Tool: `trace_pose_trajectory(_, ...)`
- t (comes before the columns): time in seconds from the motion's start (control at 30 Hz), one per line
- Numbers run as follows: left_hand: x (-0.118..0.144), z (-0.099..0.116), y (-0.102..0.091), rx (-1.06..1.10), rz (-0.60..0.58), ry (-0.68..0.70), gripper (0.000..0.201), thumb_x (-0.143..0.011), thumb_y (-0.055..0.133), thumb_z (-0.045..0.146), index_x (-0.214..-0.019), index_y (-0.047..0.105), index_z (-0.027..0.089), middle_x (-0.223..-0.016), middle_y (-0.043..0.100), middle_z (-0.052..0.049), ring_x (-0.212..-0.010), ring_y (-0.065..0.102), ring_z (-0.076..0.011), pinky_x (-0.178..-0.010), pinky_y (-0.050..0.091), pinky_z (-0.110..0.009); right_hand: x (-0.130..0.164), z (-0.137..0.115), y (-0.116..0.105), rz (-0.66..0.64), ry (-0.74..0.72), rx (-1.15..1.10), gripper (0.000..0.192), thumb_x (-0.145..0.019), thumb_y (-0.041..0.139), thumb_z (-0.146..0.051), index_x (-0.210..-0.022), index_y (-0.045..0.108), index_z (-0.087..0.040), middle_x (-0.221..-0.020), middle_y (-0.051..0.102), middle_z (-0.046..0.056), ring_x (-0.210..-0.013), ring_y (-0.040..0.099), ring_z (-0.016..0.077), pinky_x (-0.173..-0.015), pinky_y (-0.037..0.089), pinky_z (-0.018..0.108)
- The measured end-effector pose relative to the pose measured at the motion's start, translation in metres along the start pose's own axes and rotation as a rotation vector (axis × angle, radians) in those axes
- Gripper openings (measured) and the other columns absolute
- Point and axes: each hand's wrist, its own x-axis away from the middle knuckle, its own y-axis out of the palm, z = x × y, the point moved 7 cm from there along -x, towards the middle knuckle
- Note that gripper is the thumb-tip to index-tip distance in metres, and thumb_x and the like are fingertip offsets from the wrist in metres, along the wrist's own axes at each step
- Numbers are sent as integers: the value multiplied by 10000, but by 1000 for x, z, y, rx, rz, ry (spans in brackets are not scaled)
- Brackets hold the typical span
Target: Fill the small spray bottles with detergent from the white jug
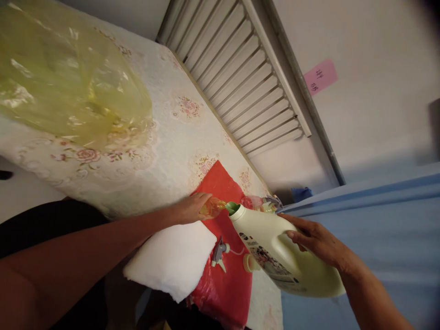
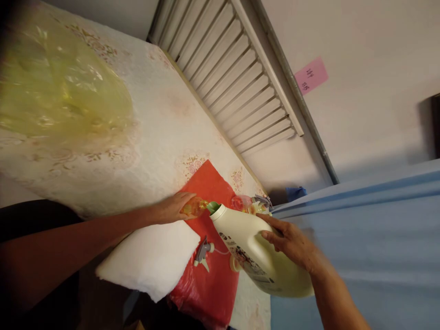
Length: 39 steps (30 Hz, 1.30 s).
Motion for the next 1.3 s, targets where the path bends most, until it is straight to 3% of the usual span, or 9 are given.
trace_pose_trajectory(0.47,0,8,-4,6,32,35,533,-825,647,602,-1209,594,236,-1179,680,-90,-1107,635,-284,-937,508,-387,0,-2,0,-1,7,13,648,-889,554,-560,-1467,515,-269,-970,727,35,-679,581,190,-711,471,343)
trace_pose_trajectory(1.3,0,3,-3,-1,29,13,593,-811,674,593,-1262,555,227,-1231,656,-102,-1149,609,-295,-991,482,-423,2,-5,-3,20,18,32,623,-885,562,-554,-1452,533,-297,-1003,749,28,-678,624,198,-718,497,358)
